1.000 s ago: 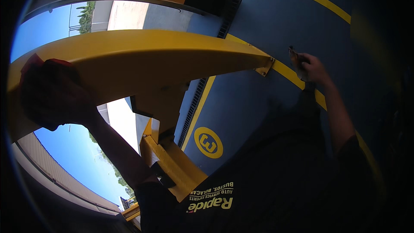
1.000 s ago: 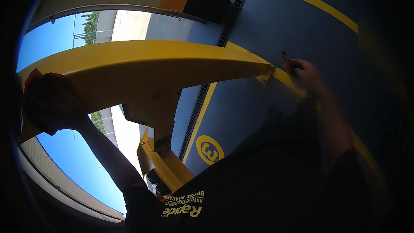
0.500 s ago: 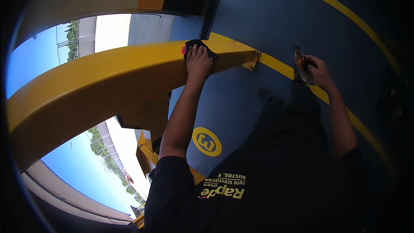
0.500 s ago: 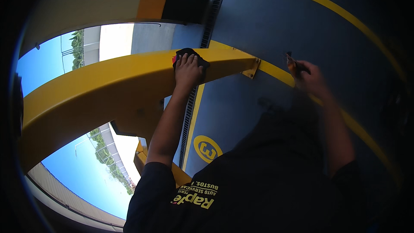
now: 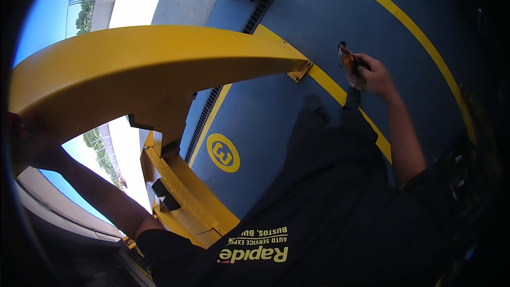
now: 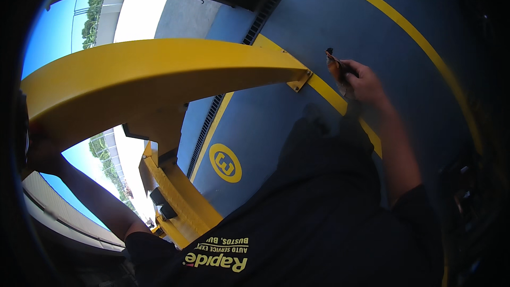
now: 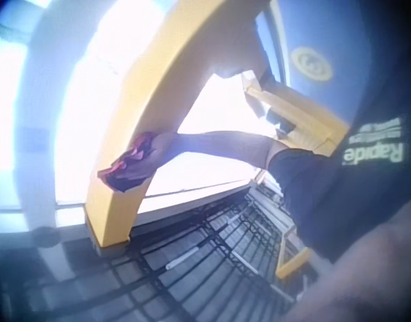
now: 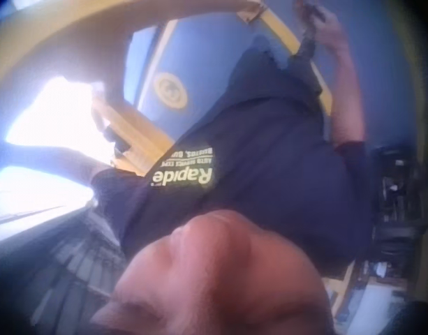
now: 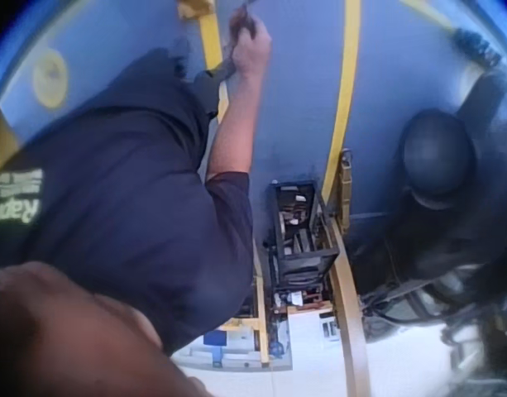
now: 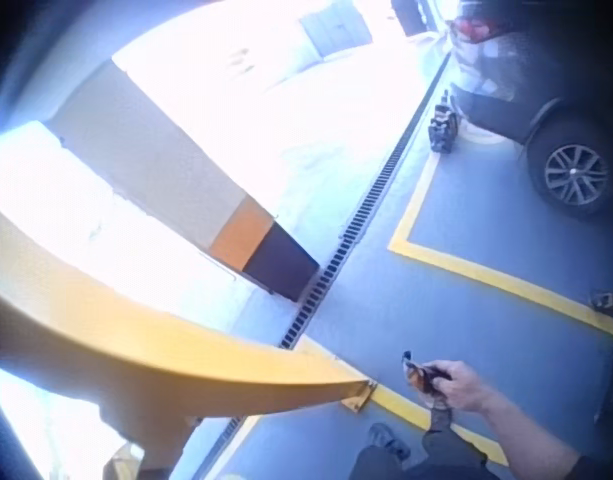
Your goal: The person wipes a yellow metal car lift platform and its surrounding beams using two cloths. They clean flat surfaces, textured diamond-plate sections, and vertical supports, moving around the lift to reach different areas.
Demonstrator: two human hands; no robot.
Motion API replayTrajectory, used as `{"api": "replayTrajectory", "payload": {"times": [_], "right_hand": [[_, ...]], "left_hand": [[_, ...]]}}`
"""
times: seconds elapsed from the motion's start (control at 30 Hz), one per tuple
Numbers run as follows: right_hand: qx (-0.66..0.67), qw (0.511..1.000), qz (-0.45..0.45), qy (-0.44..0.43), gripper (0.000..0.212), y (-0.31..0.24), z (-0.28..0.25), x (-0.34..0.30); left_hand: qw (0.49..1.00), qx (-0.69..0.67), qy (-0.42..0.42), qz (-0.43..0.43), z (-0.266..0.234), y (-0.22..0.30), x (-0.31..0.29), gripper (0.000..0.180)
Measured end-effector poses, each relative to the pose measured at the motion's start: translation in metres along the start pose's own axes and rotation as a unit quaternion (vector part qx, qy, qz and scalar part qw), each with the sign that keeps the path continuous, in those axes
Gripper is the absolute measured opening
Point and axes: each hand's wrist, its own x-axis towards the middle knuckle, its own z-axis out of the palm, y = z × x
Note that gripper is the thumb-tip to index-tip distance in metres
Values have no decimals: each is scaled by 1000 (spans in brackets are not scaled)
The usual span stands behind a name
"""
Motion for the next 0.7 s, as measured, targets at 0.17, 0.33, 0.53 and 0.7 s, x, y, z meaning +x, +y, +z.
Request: {"api": "replayTrajectory", "payload": {"times": [0.17,0.33,0.53,0.7], "right_hand": [[-2,996,38,-87,39,-4,25,38],[-137,977,-8,-165,39,-79,84,77],[-227,948,-19,-221,33,-142,43,114],[-240,955,32,-173,32,-155,-27,140]], "left_hand": [[876,-166,75,-447,-79,244,-10,56],[714,-343,-80,-605,-156,405,2,63],[599,-358,13,-716,-182,443,16,65],[622,-18,187,-760,-78,251,49,51]]}}
